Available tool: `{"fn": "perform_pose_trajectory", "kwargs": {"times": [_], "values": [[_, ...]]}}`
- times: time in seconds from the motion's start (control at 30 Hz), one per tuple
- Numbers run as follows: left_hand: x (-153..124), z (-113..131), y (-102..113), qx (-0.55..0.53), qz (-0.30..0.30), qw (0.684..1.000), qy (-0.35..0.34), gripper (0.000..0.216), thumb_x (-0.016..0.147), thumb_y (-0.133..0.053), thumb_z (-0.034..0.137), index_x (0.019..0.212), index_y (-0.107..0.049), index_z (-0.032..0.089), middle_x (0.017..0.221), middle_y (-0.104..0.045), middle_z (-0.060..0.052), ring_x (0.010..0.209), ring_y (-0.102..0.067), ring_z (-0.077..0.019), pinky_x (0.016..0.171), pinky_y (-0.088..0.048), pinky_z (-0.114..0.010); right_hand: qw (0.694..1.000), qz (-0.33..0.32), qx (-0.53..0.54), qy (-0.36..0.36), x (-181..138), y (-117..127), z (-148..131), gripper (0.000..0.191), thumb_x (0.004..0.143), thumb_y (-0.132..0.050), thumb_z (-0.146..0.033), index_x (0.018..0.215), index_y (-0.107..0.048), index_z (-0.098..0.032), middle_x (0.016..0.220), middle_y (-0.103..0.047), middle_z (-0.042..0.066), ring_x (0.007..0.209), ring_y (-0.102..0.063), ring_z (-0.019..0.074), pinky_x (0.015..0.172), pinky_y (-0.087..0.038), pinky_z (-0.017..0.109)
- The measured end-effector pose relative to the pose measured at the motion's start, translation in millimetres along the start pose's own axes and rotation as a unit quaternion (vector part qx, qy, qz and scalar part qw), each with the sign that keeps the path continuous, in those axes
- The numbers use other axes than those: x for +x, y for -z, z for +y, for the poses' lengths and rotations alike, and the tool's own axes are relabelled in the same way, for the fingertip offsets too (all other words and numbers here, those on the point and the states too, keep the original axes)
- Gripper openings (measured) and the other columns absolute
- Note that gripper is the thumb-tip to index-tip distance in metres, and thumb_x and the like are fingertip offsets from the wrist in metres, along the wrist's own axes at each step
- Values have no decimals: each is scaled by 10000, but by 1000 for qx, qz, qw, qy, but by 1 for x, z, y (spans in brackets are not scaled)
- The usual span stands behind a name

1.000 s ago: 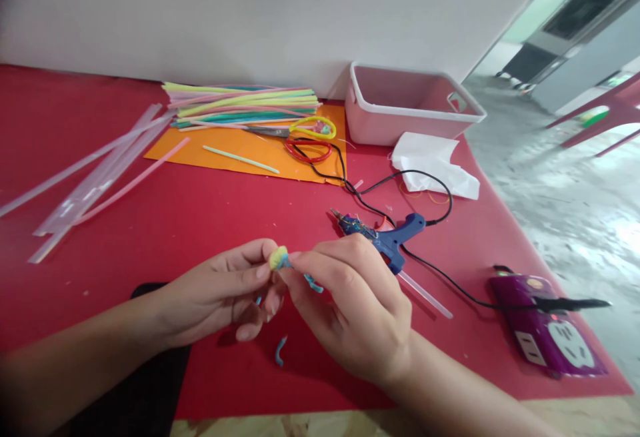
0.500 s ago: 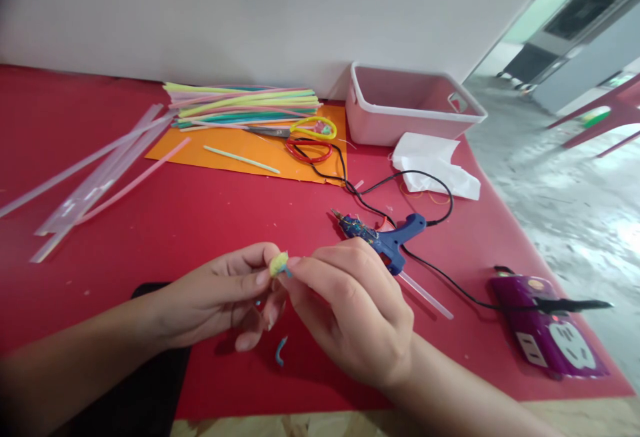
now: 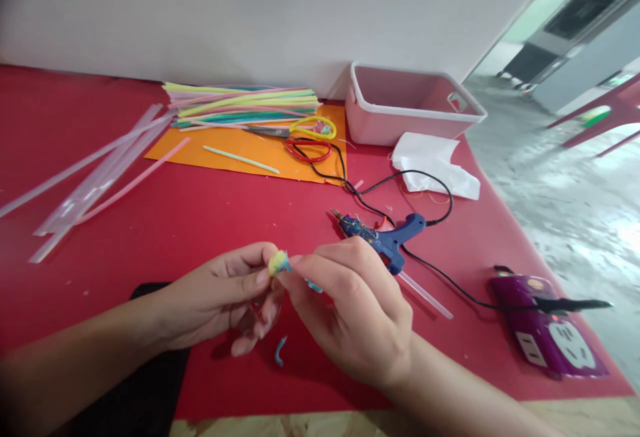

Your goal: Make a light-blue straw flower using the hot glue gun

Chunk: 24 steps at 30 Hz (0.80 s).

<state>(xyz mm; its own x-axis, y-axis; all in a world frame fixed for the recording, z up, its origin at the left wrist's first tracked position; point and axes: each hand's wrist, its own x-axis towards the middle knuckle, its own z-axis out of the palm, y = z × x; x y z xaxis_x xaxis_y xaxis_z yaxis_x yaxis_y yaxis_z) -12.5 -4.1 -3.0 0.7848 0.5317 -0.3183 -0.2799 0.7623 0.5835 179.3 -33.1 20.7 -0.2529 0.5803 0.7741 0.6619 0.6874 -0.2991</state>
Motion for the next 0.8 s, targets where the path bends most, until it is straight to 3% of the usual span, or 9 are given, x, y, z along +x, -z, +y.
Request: {"fn": "perform_pose_trajectory", "kwargs": {"times": [0.13, 0.23, 0.33, 0.4, 0.5, 0.57, 0.8], "values": [[3, 2, -2, -13, 75, 994, -79, 217, 919, -686, 298, 801, -555, 172, 627, -607, 43, 388, -391, -8, 358, -358, -68, 1000, -6, -26, 4, 0, 6, 10, 268, 847, -685, -58, 1081, -618, -170, 855, -706, 32, 760, -649, 121, 694, -544, 242], [3, 6, -4, -2, 140, 980, -141, 193, 934, -655, 242, 794, -542, 170, 609, -582, 52, 374, -307, 4, 363, -306, -69, 996, -12, -68, -64, -2, 9, 23, 148, 906, -602, -69, 988, -626, -190, 797, -680, 9, 676, -616, 103, 630, -502, 238], [2, 8, -7, 15, 183, 966, -180, 198, 930, -643, 207, 776, -522, 176, 578, -531, 71, 374, -285, 0, 381, -309, -86, 992, -93, -51, -74, -5, 4, 35, 149, 950, -581, -159, 807, -589, -200, 687, -633, -1, 615, -577, 115, 576, -463, 262], [2, 9, -7, 21, 193, 961, -196, 209, 919, -654, 203, 763, -516, 176, 567, -508, 77, 381, -281, -4, 386, -299, -92, 984, -166, -29, -56, -8, -1, 39, 136, 943, -616, -225, 811, -609, -196, 730, -659, 20, 684, -604, 146, 649, -499, 298], [2, 9, -8, 32, 205, 957, -202, 223, 895, -694, 230, 760, -526, 173, 563, -509, 77, 392, -289, -5, 386, -287, -91, 962, -265, -20, -67, -12, -8, 39, 127, 911, -663, -277, 1011, -677, -200, 951, -706, 68, 868, -632, 204, 808, -534, 380], [3, 9, -7, 42, 212, 955, -202, 247, 870, -735, 264, 763, -532, 174, 565, -530, 74, 392, -293, -2, 381, -277, -88, 949, -306, -9, -80, -14, -10, 36, 137, 902, -660, -260, 1023, -691, -203, 991, -697, 80, 900, -618, 217, 825, -531, 402], [4, 7, -4, 52, 207, 951, -223, 262, 865, -744, 289, 759, -535, 172, 615, -610, 59, 383, -341, 1, 387, -284, -99, 935, -322, 69, -130, -8, -4, 29, 94, 899, -602, -191, 851, -683, -185, 817, -683, 42, 770, -595, 172, 750, -512, 356]]}}
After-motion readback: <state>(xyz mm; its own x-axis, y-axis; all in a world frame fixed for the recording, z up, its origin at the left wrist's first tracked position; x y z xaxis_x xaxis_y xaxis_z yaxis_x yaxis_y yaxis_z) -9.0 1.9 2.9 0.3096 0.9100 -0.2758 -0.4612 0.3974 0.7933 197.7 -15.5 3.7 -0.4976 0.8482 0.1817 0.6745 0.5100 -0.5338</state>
